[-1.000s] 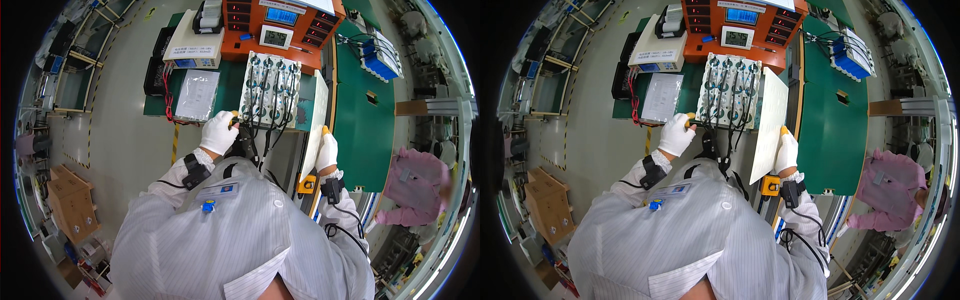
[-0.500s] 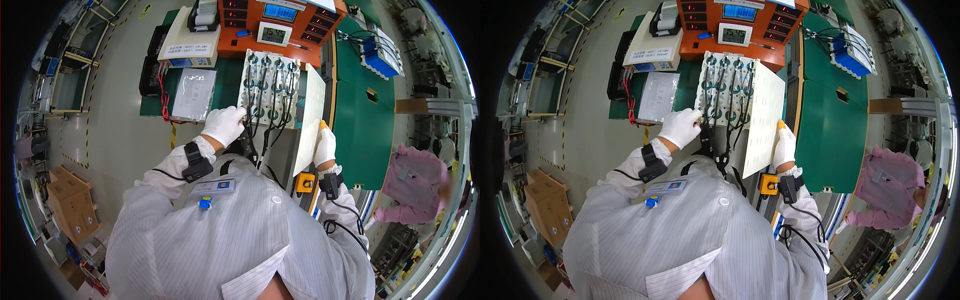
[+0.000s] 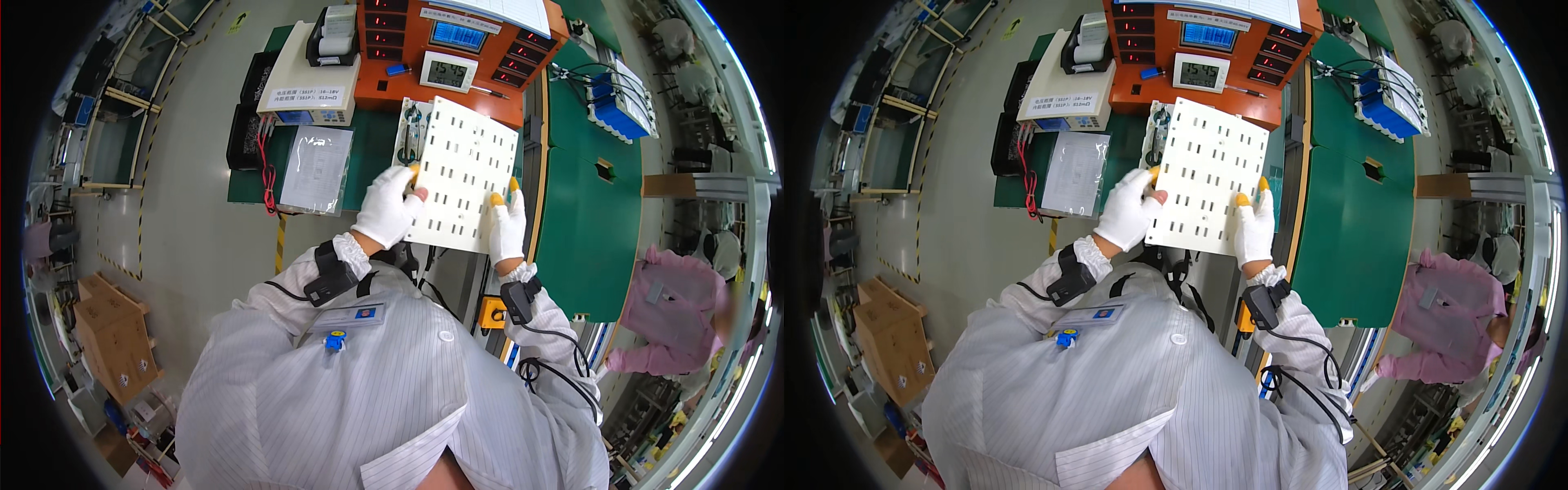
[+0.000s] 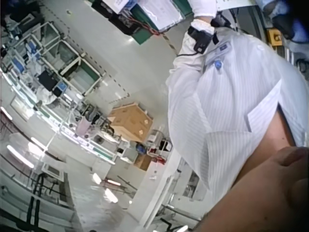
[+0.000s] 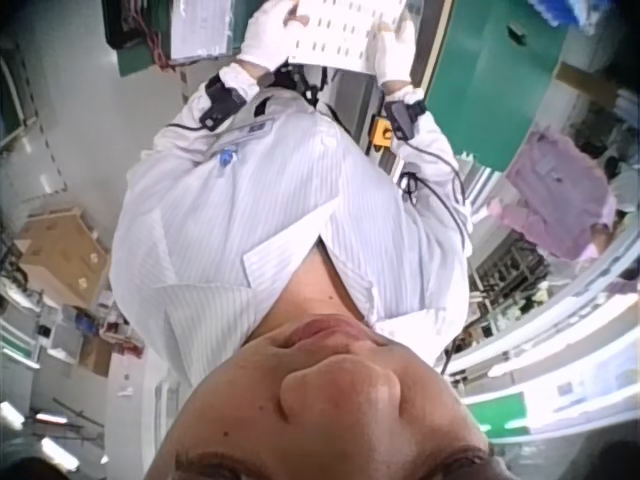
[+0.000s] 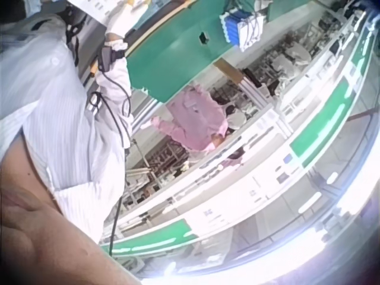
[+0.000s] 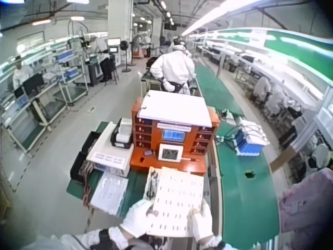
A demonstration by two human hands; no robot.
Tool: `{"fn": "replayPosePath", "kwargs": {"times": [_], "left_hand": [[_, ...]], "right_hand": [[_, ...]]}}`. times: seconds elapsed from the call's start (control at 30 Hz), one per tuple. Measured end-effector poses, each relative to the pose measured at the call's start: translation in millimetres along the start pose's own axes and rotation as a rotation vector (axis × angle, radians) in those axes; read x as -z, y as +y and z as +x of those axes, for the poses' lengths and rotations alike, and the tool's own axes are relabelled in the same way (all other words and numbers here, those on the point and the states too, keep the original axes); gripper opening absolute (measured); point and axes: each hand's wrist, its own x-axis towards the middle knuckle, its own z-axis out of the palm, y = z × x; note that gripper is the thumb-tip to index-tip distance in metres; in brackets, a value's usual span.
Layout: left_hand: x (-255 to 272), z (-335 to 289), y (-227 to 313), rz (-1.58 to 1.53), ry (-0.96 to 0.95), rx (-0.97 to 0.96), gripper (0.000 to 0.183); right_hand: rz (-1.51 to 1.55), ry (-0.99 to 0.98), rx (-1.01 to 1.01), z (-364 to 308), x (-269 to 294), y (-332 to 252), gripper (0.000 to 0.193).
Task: Assemble and test battery modules by connecting wires and securing components with an electric screwdriver.
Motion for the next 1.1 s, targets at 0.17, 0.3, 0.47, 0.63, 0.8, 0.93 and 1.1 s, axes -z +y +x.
{"fn": "replayPosePath", "kwargs": {"times": [0.17, 0.3, 0.47, 0.63, 0.8, 0.93, 1.1], "left_hand": [[4, 14, -30, 0.335, 0.100, -0.033, 0.035], [0, 15, -52, 0.467, 0.111, -0.033, 0.035], [-7, 19, -62, 0.426, 0.089, 0.085, 0.056], [-8, 46, -70, 0.322, 0.067, 0.136, 0.069], [-24, 60, -77, 0.146, 0.021, 0.222, 0.066], [-31, 49, -74, -0.084, -0.032, 0.372, 0.065], [-31, 43, -72, -0.007, 0.017, 0.338, 0.066]], "right_hand": [[-0.388, -0.075, -0.104, 23, -12, -20, 0.052], [-0.578, -0.094, -0.078, 35, -16, -31, 0.051], [-0.895, -0.117, 0.206, 52, -16, -31, 0.049], [-0.889, -0.047, 0.359, 86, -27, -29, 0.053], [-0.956, -0.084, 0.524, 129, -44, -20, 0.061], [-1.065, -0.207, 0.437, 134, -49, -19, 0.061], [-1.034, -0.234, 0.364, 130, -52, -23, 0.061]]}}
